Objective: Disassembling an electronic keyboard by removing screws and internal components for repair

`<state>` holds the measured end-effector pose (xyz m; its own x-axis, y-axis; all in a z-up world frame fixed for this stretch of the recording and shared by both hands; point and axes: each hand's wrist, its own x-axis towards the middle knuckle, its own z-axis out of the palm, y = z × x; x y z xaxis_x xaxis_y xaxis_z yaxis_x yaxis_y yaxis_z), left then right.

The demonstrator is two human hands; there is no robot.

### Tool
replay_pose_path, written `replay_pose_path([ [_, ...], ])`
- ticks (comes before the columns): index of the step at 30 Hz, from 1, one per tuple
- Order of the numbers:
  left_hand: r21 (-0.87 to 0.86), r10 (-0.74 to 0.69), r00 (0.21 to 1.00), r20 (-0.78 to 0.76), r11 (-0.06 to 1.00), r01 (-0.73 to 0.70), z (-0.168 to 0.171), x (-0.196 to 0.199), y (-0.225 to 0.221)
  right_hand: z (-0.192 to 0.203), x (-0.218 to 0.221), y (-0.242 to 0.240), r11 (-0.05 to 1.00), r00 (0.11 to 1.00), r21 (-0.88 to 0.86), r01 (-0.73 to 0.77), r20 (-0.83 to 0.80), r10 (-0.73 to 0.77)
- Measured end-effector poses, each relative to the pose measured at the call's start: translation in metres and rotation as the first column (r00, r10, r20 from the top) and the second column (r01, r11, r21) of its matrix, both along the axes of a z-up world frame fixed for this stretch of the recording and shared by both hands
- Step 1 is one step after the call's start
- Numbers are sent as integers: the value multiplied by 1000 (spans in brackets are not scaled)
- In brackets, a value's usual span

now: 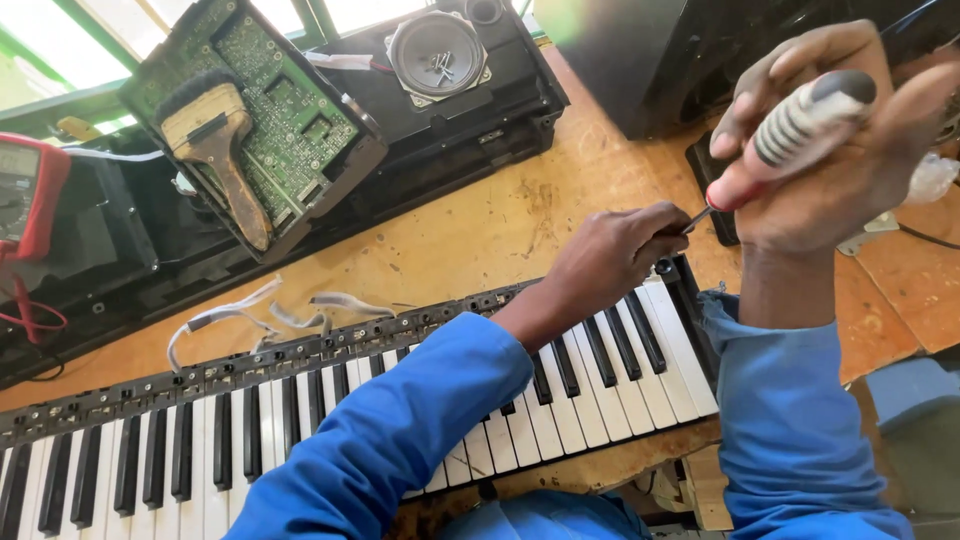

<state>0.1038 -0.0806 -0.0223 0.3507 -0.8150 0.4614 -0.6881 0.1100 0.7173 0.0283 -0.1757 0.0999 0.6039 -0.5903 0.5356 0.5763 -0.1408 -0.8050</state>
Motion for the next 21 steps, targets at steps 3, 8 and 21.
replay_pose_path([
  [3, -34, 106, 994, -11, 994, -106, 6, -3, -5, -24, 3, -21, 992, 999, -123, -32, 29, 36],
  [8, -22, -146, 987, -62, 989, 145, 3, 0, -4, -26, 6, -16, 968, 999, -247, -46, -31, 40],
  [21, -52, -27, 999, -26, 998, 26, 4, 5, -3, -33, 5, -23, 957, 993, -281, -75, -107, 46],
])
